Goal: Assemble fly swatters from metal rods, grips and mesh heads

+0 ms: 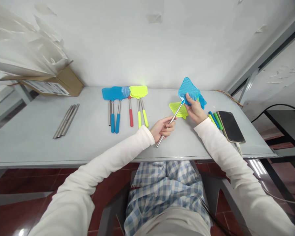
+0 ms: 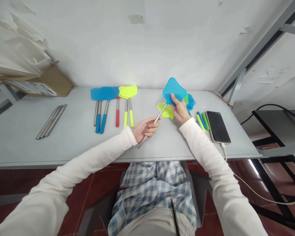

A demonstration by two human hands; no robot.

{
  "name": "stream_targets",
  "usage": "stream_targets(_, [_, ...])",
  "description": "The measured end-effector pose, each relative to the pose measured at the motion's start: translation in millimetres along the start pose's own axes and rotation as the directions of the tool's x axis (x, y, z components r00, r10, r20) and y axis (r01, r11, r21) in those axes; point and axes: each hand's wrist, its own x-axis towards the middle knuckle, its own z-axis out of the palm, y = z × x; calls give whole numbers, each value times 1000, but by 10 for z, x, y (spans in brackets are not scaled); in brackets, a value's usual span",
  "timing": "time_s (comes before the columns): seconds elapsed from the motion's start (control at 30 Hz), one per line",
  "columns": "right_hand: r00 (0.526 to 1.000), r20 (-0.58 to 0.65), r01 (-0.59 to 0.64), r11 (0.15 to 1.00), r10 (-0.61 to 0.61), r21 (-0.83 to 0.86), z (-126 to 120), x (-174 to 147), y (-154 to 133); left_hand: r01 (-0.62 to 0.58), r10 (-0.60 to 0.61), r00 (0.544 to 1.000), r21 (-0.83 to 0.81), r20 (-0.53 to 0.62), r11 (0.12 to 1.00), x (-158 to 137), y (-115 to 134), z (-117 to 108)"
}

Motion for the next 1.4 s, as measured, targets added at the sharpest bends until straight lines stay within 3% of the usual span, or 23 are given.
stream_targets(0.4, [994,48,-99,994,96,50,63,-76,146,-62,63,997,32,-51,998,20,-10,-17])
stream_targets(0.7, [996,85,-31,999,31,-8,176,-231,31,-67,67,998,84,8,994,-14,-15,-4])
stream_targets(0.8, [990,139,2,996,11,-91,138,-272,-61,-43,42,999,71,17,997,16,33,-5])
stream_targets(0.9, [981,184,116,934,-55,-338,-92,-289,-334,-70,65,996,85,62,994,65,112,-7])
stream_targets(0.97, [971,170,238,759,-169,-605,-349,-302,-583,-159,149,984,97,101,982,82,165,-6])
stream_targets(1.03, [936,215,318,413,-278,-853,-624,-326,-795,-278,267,956,91,118,956,77,215,0])
stream_targets(1.13, [948,287,264,-165,-138,-950,-933,-381,-879,-443,438,895,55,79,895,41,295,30])
stream_targets(1.2, [958,284,242,-408,-46,-880,-1025,-414,-768,-528,528,849,31,27,848,13,356,57])
stream_targets(1.3, [940,334,242,-557,-68,-795,-1010,-453,-536,-632,632,775,3,-31,775,-17,455,85])
stream_targets(1.4, [902,382,219,-553,-199,-804,-874,-515,-448,-700,698,714,-17,-63,714,-29,553,85])
